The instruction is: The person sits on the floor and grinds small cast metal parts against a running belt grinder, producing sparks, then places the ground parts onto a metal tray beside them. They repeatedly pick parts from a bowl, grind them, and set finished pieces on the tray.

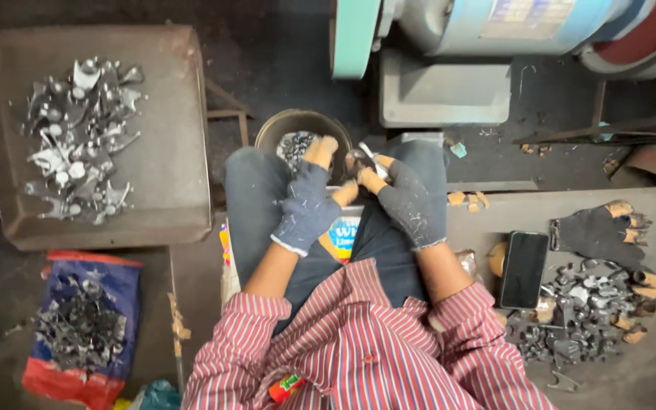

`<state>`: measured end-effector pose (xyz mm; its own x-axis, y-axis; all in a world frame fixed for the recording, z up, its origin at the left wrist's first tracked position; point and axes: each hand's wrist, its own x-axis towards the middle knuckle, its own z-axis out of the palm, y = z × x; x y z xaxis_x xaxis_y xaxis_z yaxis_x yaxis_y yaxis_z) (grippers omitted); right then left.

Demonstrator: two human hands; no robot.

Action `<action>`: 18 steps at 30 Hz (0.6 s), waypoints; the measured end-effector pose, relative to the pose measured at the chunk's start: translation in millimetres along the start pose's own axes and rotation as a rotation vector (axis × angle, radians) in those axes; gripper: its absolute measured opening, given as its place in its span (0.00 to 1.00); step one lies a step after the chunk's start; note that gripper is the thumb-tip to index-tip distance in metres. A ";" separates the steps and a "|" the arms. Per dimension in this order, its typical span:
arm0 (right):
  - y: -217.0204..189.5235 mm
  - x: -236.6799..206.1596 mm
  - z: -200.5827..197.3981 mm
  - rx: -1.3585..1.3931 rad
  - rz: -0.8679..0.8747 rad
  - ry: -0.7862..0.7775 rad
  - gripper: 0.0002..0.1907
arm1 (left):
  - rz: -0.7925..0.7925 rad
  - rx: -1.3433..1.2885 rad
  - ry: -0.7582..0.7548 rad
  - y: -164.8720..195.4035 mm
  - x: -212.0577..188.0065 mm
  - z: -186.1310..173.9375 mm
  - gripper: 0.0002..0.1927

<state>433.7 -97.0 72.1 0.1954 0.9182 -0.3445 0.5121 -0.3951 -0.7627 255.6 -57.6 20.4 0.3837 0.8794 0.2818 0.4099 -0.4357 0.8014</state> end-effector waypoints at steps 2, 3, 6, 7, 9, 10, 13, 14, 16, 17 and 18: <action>3.0 5.7 13.1 0.255 0.166 0.014 0.20 | 0.021 0.032 -0.045 -3.1 2.3 10.0 0.45; 5.3 8.7 19.9 0.389 0.116 -0.017 0.20 | -0.015 0.073 -0.095 -5.0 3.9 14.1 0.46; 15.6 13.1 31.2 0.574 0.011 -0.104 0.20 | -0.113 0.112 -0.203 -10.5 8.1 22.9 0.42; 18.5 12.4 31.4 0.496 0.001 -0.117 0.21 | -0.137 0.113 -0.227 -11.5 9.2 24.2 0.39; 21.4 8.6 25.6 0.357 -0.034 -0.149 0.21 | -0.049 0.039 -0.246 -12.6 11.1 23.2 0.39; 20.2 6.5 19.8 0.292 -0.061 -0.166 0.21 | -0.007 0.001 -0.258 -12.0 12.5 21.4 0.40; 4.1 7.4 -3.7 0.117 -0.093 -0.199 0.23 | 0.105 -0.052 -0.242 -7.2 20.3 10.0 0.40; -4.6 9.9 -12.4 0.061 -0.094 -0.207 0.24 | 0.128 -0.088 -0.235 -4.6 24.8 5.1 0.40; -20.8 20.4 -36.6 -0.704 -0.199 -0.311 0.27 | 0.180 -0.157 -0.215 -0.9 37.8 -4.7 0.40; -28.0 29.4 -46.6 -1.085 -0.256 -0.348 0.29 | 0.152 -0.180 -0.257 -0.2 46.6 -8.5 0.39; -33.5 38.3 -53.3 -0.776 -0.424 -0.305 0.35 | 0.119 -0.203 -0.301 -1.3 55.8 -12.1 0.37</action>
<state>468.6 -47.1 113.6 -0.3071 0.8913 -0.3336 0.9271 0.2010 -0.3163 266.5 -5.7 41.4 0.6571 0.7161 0.2355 0.1874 -0.4578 0.8691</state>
